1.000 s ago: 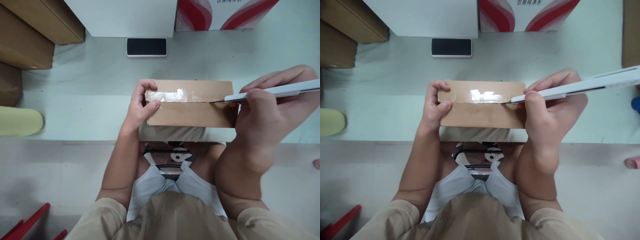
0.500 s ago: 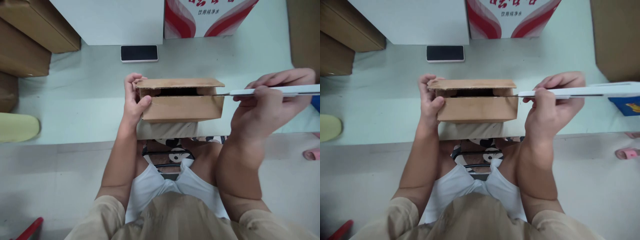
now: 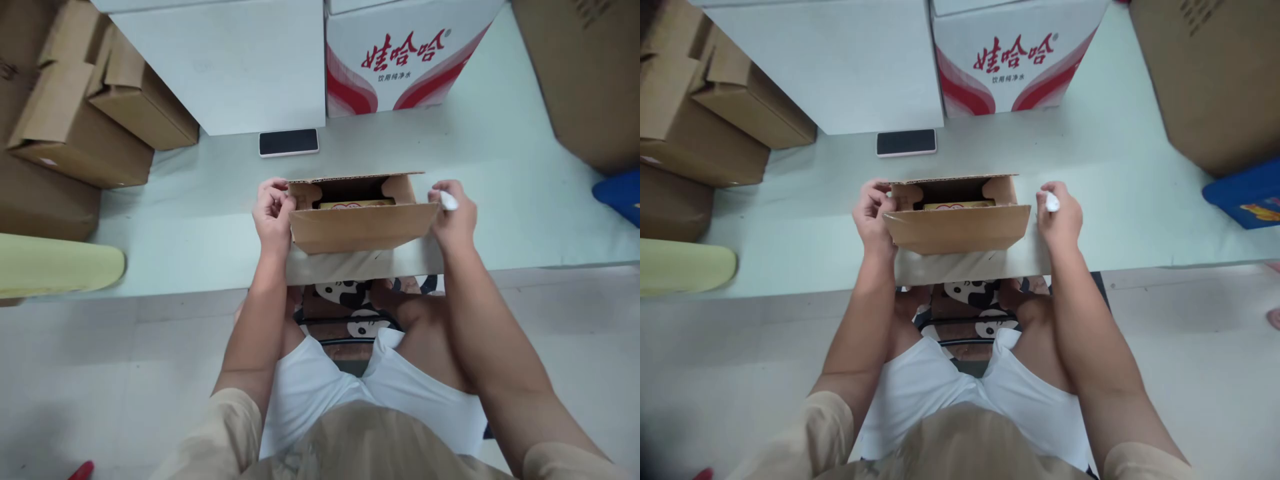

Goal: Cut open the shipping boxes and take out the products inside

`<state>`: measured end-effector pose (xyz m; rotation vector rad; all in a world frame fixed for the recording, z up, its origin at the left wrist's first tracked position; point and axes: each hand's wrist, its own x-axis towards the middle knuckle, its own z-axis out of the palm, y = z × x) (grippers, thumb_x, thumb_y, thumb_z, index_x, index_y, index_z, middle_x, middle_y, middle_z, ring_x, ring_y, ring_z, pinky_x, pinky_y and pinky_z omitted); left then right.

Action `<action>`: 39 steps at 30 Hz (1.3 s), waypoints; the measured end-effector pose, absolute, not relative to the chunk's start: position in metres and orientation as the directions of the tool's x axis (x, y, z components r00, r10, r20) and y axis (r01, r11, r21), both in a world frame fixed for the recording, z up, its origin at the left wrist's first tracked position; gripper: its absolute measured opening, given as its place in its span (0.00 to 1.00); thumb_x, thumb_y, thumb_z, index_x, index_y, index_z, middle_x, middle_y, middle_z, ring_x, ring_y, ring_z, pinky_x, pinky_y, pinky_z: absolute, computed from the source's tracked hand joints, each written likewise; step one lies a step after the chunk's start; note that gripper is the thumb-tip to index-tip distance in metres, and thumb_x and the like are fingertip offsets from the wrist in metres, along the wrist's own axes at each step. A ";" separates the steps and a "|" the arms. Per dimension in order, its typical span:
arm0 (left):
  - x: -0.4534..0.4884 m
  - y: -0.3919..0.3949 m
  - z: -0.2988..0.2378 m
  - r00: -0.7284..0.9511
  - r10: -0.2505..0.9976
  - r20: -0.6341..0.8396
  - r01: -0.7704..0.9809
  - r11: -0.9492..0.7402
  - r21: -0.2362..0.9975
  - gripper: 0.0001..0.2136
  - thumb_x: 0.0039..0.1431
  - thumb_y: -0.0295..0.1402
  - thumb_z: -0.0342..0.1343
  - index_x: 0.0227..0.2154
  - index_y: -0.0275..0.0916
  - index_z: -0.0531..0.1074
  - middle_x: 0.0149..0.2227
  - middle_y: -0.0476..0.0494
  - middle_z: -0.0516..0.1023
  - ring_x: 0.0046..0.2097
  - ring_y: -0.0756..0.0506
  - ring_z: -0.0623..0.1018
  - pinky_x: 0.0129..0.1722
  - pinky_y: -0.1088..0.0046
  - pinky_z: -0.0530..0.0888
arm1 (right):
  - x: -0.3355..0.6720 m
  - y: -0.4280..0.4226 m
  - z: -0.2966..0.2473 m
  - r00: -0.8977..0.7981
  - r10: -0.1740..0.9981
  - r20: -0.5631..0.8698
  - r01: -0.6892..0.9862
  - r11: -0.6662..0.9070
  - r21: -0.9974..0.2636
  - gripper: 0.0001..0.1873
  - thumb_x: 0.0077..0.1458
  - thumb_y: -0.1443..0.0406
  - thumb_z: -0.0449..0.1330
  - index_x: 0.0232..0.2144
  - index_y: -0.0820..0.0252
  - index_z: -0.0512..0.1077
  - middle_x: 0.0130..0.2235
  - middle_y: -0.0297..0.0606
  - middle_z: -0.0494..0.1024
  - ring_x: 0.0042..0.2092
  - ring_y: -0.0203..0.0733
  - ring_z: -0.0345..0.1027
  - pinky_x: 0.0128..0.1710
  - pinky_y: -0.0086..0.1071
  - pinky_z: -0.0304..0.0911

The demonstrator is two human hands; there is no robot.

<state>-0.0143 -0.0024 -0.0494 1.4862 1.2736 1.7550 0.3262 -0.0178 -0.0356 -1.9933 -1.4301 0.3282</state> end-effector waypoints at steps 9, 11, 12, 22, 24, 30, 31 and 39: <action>-0.021 -0.009 -0.045 0.186 0.829 0.527 0.356 -0.557 0.750 0.29 0.65 0.63 0.47 0.33 0.43 0.81 0.69 0.43 0.59 0.68 0.33 0.66 0.67 0.49 0.67 | 0.324 -0.021 -0.046 0.190 0.972 -0.135 0.893 -0.229 -0.387 0.25 0.52 0.60 0.63 0.52 0.57 0.77 0.48 0.51 0.77 0.48 0.55 0.68 0.47 0.46 0.66; -0.019 -0.013 -0.043 0.244 0.831 0.500 0.349 -0.556 0.754 0.28 0.67 0.60 0.46 0.32 0.42 0.81 0.72 0.45 0.57 0.69 0.33 0.64 0.69 0.50 0.66 | 0.322 -0.020 -0.043 0.231 0.971 -0.056 0.859 -0.230 -0.458 0.20 0.50 0.62 0.62 0.47 0.57 0.79 0.45 0.48 0.75 0.47 0.53 0.68 0.47 0.46 0.66; -0.018 -0.015 -0.042 0.259 0.830 0.495 0.342 -0.558 0.756 0.28 0.67 0.59 0.47 0.31 0.42 0.81 0.72 0.46 0.56 0.70 0.33 0.63 0.70 0.50 0.66 | 0.321 -0.019 -0.040 0.258 0.966 0.024 0.825 -0.208 -0.526 0.17 0.51 0.63 0.61 0.43 0.57 0.79 0.44 0.47 0.74 0.46 0.51 0.68 0.46 0.45 0.67; -0.006 -0.027 -0.027 0.066 0.838 0.541 0.201 -0.543 0.816 0.28 0.65 0.60 0.43 0.25 0.43 0.73 0.63 0.38 0.63 0.62 0.30 0.67 0.61 0.39 0.73 | 0.292 -0.046 -0.001 0.056 0.821 0.568 0.427 0.495 -0.757 0.21 0.61 0.45 0.58 0.30 0.51 0.82 0.36 0.40 0.68 0.39 0.43 0.67 0.42 0.43 0.67; -0.008 -0.027 -0.024 -0.010 0.841 0.541 0.159 -0.533 0.831 0.30 0.64 0.62 0.42 0.23 0.42 0.70 0.63 0.39 0.63 0.63 0.30 0.67 0.61 0.40 0.74 | 0.288 -0.053 0.002 -0.048 0.835 0.548 0.439 0.511 -0.739 0.30 0.61 0.38 0.53 0.31 0.48 0.84 0.39 0.42 0.65 0.43 0.45 0.66 0.45 0.45 0.68; -0.019 -0.024 -0.026 -0.081 0.808 0.584 0.096 -0.577 0.811 0.29 0.65 0.62 0.43 0.24 0.41 0.64 0.60 0.44 0.65 0.60 0.34 0.71 0.60 0.49 0.74 | 0.276 -0.065 0.003 -0.143 0.836 0.529 0.475 0.527 -0.705 0.39 0.63 0.35 0.43 0.25 0.49 0.81 0.39 0.42 0.60 0.44 0.47 0.65 0.49 0.46 0.68; -0.019 -0.023 -0.027 -0.080 0.802 0.592 0.106 -0.584 0.805 0.28 0.66 0.61 0.43 0.25 0.41 0.64 0.60 0.44 0.64 0.60 0.35 0.72 0.60 0.49 0.73 | 0.273 -0.065 0.003 -0.100 0.811 0.577 0.462 0.551 -0.695 0.37 0.65 0.37 0.44 0.23 0.51 0.79 0.39 0.42 0.60 0.42 0.46 0.64 0.46 0.46 0.67; -0.008 -0.028 -0.017 -0.230 0.595 0.770 0.329 -0.697 0.637 0.26 0.69 0.56 0.39 0.26 0.42 0.67 0.47 0.42 0.66 0.49 0.39 0.73 0.50 0.50 0.73 | 0.272 -0.066 -0.007 0.173 0.587 0.791 0.629 0.552 -0.547 0.37 0.66 0.41 0.41 0.20 0.56 0.72 0.37 0.42 0.56 0.39 0.46 0.63 0.38 0.46 0.64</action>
